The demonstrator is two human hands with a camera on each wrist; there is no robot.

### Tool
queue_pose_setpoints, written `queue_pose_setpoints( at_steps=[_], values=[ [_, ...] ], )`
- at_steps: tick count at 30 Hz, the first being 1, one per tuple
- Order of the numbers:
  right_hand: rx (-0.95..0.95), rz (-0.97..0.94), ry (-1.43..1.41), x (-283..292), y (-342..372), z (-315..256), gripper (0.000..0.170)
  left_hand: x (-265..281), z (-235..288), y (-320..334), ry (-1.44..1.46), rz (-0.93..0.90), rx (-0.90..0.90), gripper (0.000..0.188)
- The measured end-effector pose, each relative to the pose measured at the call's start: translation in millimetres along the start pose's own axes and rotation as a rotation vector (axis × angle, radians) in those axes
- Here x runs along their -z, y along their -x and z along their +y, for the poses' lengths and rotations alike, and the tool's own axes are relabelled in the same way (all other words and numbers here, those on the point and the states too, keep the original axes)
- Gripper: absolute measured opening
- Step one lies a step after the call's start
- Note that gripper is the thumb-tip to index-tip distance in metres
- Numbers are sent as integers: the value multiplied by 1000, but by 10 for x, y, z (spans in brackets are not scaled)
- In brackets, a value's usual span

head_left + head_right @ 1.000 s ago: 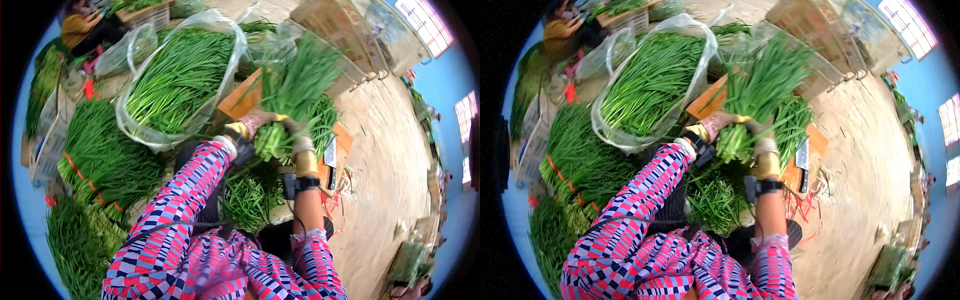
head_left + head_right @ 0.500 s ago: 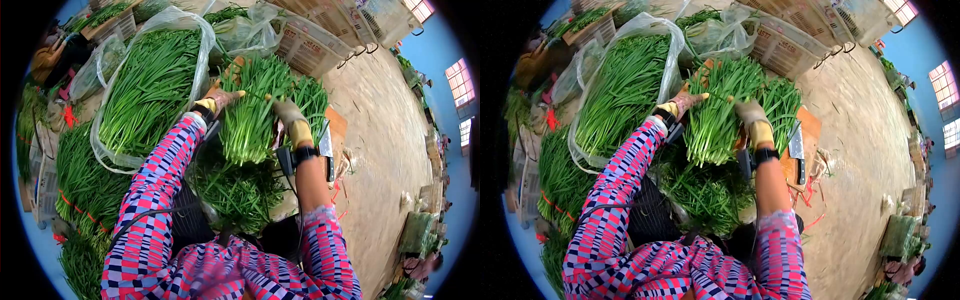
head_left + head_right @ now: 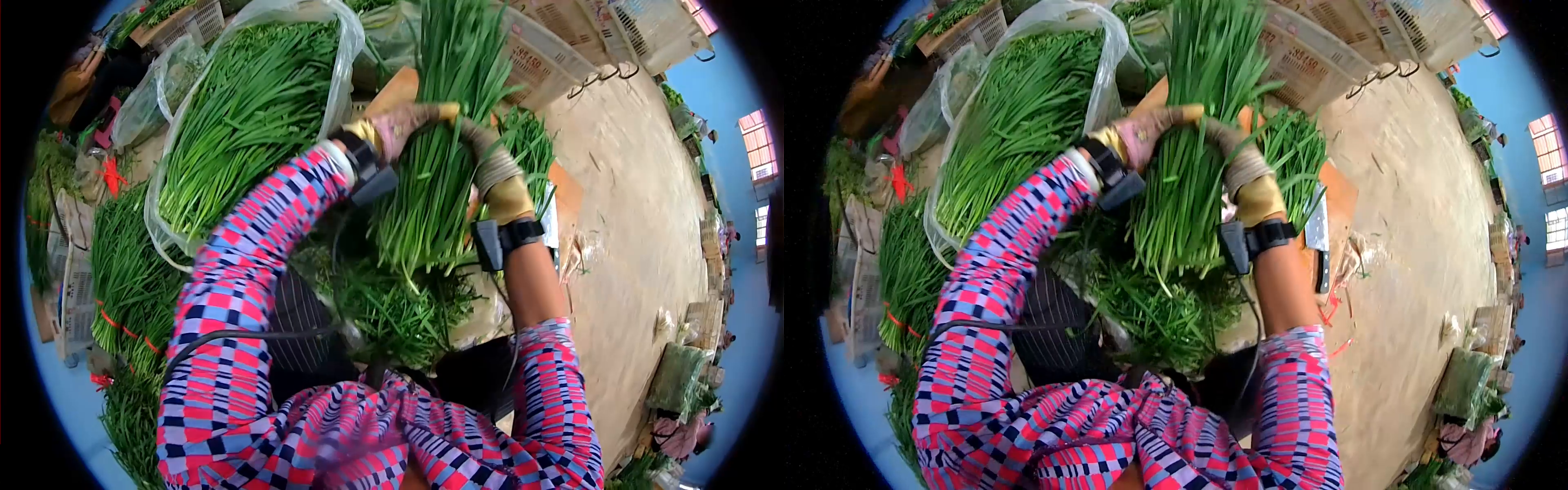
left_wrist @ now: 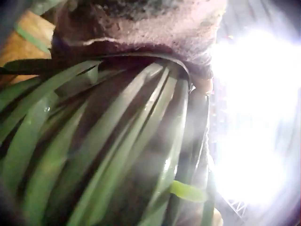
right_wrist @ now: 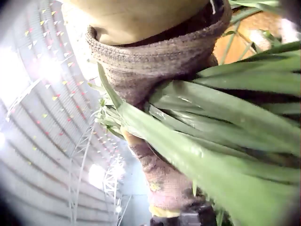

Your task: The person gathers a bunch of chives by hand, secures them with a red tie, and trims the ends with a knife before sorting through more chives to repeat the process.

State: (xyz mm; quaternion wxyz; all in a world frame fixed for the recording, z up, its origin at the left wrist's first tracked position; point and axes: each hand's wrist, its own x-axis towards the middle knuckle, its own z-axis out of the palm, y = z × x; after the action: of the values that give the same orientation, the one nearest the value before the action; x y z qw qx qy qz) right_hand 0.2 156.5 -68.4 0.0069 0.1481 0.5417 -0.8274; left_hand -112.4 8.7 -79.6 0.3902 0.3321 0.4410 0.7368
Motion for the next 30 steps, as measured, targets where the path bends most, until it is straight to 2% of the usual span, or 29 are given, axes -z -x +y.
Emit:
queue_pose_setpoints(
  at_steps=[1, 2, 3, 4, 6, 9, 10, 12, 13, 15, 16, 17, 19, 20, 23, 24, 25, 26, 27, 30],
  values=[
    [120, -88, -104, -19, -3, -62, 37, -41, 175, 30, 6, -27, 60, 36],
    [318, -16, 127, -9, 15, -166, 38, -82, 349, 61, 11, -53, 120, 34],
    [280, 38, 315, -155, 150, -432, 39, -44, 451, -34, -59, -96, 49, 40],
    [406, 63, 182, -243, 103, -504, 42, -149, 640, -20, -108, -110, -12, 42],
    [518, -93, 192, -437, 340, -799, 47, -364, 1026, 9, -204, -129, -138, 48],
    [640, -133, 238, -434, 365, -797, 71, -499, 1265, 128, -383, -153, -286, 49],
    [771, -113, 285, -475, 395, -707, 52, -513, 1284, 160, -458, -158, -332, 49],
    [548, -168, 487, -299, 374, -664, 55, -499, 1292, 196, -635, -174, -424, 50],
    [657, -44, 536, -275, 373, -572, 47, -479, 1271, 197, -726, -183, -468, 50],
    [582, -19, 954, -187, 361, -653, 29, -430, 1206, 200, -901, -190, -542, 51],
    [442, 55, 1142, -314, 468, -761, 25, -374, 1167, 179, -977, -189, -576, 51],
    [515, 73, 923, -249, 330, -669, 35, -333, 1116, 181, -1056, -189, -610, 52],
    [751, -101, 680, -273, 115, -589, 34, -285, 1016, 149, -1146, -176, -664, 52],
    [737, -90, 661, -289, 44, -588, 34, -304, 981, 129, -1138, -159, -681, 53],
    [1010, 14, 801, -368, -118, -584, 41, -474, 977, 50, -949, -80, -706, 59],
    [1008, -24, 707, -366, -135, -612, 36, -530, 996, 31, -873, -48, -705, 62],
    [999, -64, 610, -445, -87, -689, 32, -570, 1013, 51, -830, 46, -624, 51],
    [990, -103, 515, -529, -34, -783, 27, -650, 1131, 51, -803, -6, -803, 56],
    [884, -12, 807, -519, 143, -909, 28, -682, 1211, 57, -784, -25, -828, 56],
    [689, 51, 1215, -712, 342, -1075, 34, -630, 1222, 84, -758, 5, -707, 56]
  ],
)
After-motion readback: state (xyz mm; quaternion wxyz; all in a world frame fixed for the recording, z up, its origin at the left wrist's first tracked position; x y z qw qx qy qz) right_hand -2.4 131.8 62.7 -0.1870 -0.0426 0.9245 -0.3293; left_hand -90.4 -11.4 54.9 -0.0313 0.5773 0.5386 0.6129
